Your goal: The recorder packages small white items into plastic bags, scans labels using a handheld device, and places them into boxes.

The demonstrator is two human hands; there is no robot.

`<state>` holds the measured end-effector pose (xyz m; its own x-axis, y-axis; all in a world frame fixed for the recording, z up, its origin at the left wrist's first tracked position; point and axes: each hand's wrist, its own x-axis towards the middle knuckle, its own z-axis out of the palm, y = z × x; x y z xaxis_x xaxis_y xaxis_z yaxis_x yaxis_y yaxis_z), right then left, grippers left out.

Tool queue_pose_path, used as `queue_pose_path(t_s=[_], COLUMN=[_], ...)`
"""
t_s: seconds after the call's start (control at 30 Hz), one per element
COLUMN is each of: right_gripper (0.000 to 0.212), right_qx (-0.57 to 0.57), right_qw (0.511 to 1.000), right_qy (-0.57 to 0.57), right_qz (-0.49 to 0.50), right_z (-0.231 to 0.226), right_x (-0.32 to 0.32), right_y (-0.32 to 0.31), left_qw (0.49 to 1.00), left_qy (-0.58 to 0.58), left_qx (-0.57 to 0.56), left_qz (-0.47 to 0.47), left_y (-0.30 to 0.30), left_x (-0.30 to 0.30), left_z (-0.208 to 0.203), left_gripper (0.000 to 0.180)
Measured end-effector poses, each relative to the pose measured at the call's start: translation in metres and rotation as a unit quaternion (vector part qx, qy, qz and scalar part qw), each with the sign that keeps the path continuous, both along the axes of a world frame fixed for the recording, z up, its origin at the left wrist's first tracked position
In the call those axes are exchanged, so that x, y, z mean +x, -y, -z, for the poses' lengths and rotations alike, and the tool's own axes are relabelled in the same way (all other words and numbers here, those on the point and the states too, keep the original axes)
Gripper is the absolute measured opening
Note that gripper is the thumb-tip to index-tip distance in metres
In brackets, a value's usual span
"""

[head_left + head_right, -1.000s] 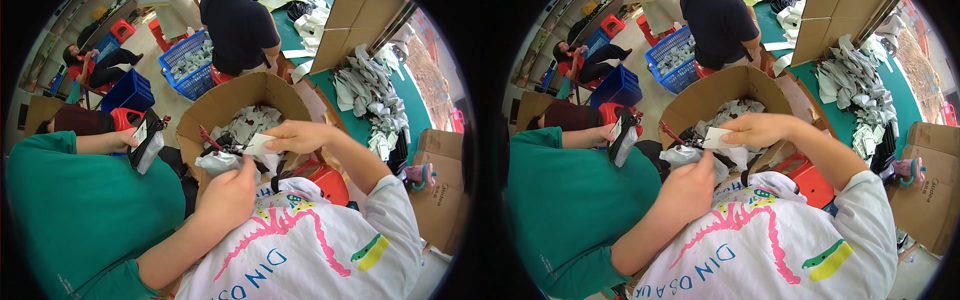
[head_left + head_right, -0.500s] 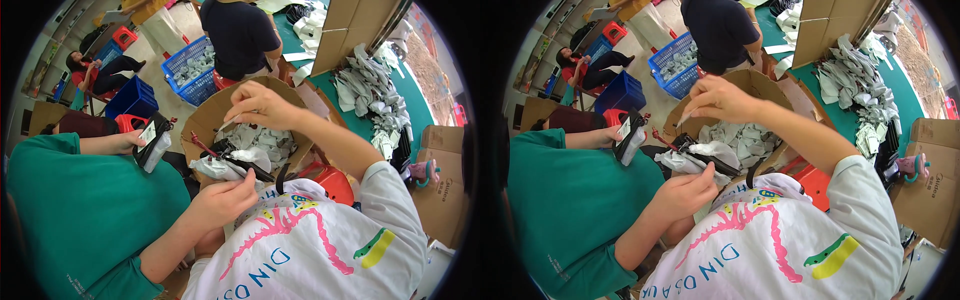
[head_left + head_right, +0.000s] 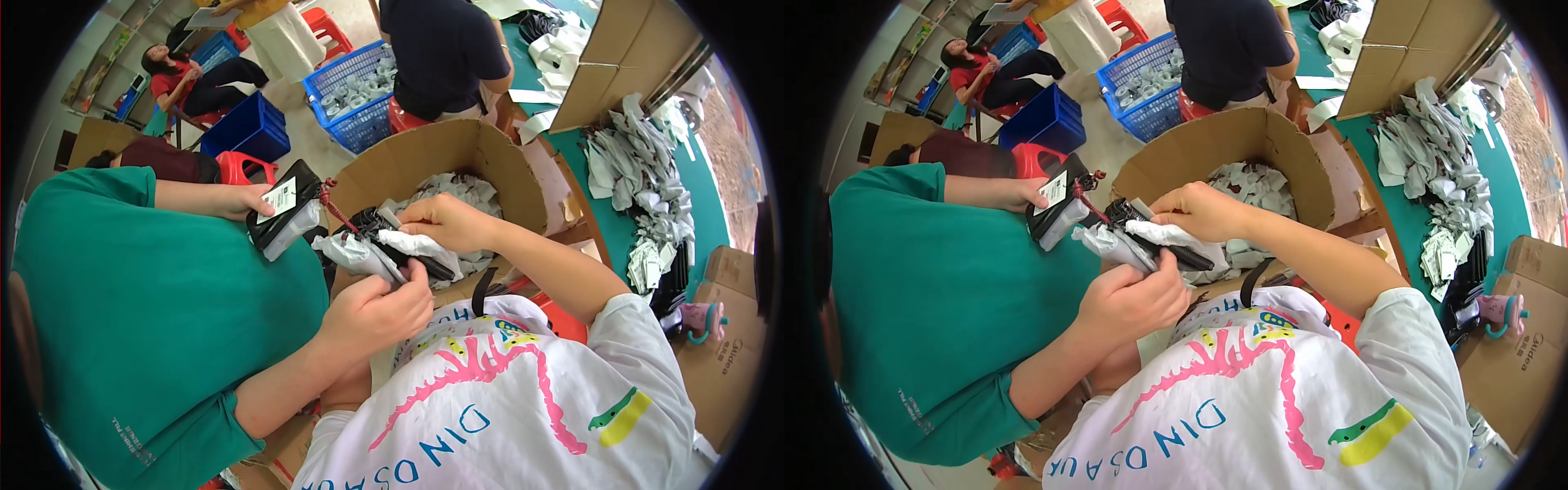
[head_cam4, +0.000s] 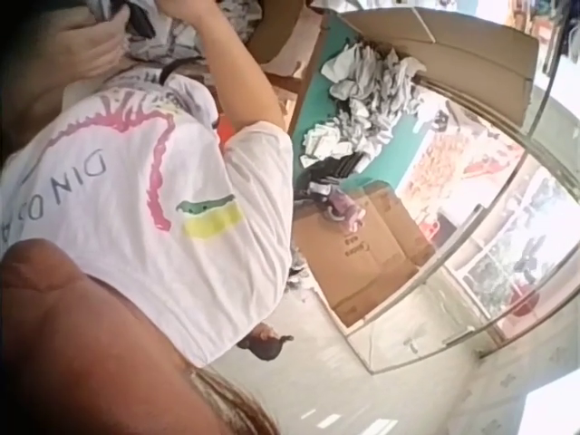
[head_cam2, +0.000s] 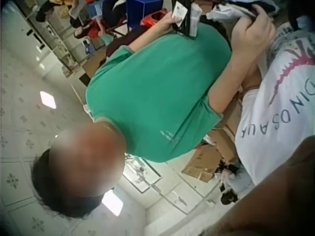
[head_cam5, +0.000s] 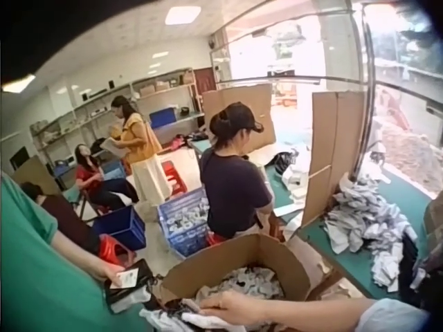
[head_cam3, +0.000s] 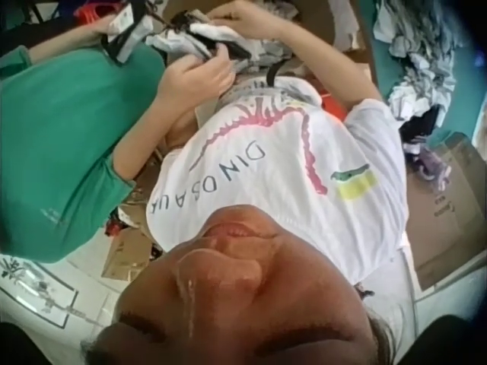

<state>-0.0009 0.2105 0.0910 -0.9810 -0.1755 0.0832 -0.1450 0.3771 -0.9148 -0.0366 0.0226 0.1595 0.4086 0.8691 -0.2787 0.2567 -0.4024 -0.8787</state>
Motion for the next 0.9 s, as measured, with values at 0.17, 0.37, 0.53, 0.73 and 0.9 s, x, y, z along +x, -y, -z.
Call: queue_pose_path(t_s=[0.17, 0.37, 0.53, 0.73, 0.9], right_gripper=[0.030, 0.032, 0.027, 0.027, 0.026], right_qx=[-0.249, -0.416, -0.254, -0.386, -0.492], right_qw=[0.961, 0.897, 0.933, 0.872, 0.803], right_qy=[0.105, 0.144, 0.233, 0.273, 0.304], right_qz=[0.055, 0.045, 0.100, 0.128, 0.145], right_z=[0.006, 0.026, 0.026, 0.009, 0.006], right_x=[0.012, 0.030, 0.026, 0.026, 0.027], right_y=[0.006, 0.016, 0.004, 0.006, 0.019], left_qw=[0.998, 0.997, 0.996, 0.964, 0.993], left_qy=[0.046, 0.038, 0.000, -0.264, -0.021], left_qx=[0.039, 0.046, 0.048, -0.001, -0.045], left_qz=[-0.031, -0.041, -0.078, 0.017, -0.108], left_y=[0.003, 0.003, 0.010, 0.015, 0.011], left_x=[-0.002, -0.011, -0.009, -0.008, -0.007], left_z=[0.017, 0.013, 0.010, 0.009, 0.002], left_gripper=[0.029, 0.030, 0.033, 0.041, 0.045])
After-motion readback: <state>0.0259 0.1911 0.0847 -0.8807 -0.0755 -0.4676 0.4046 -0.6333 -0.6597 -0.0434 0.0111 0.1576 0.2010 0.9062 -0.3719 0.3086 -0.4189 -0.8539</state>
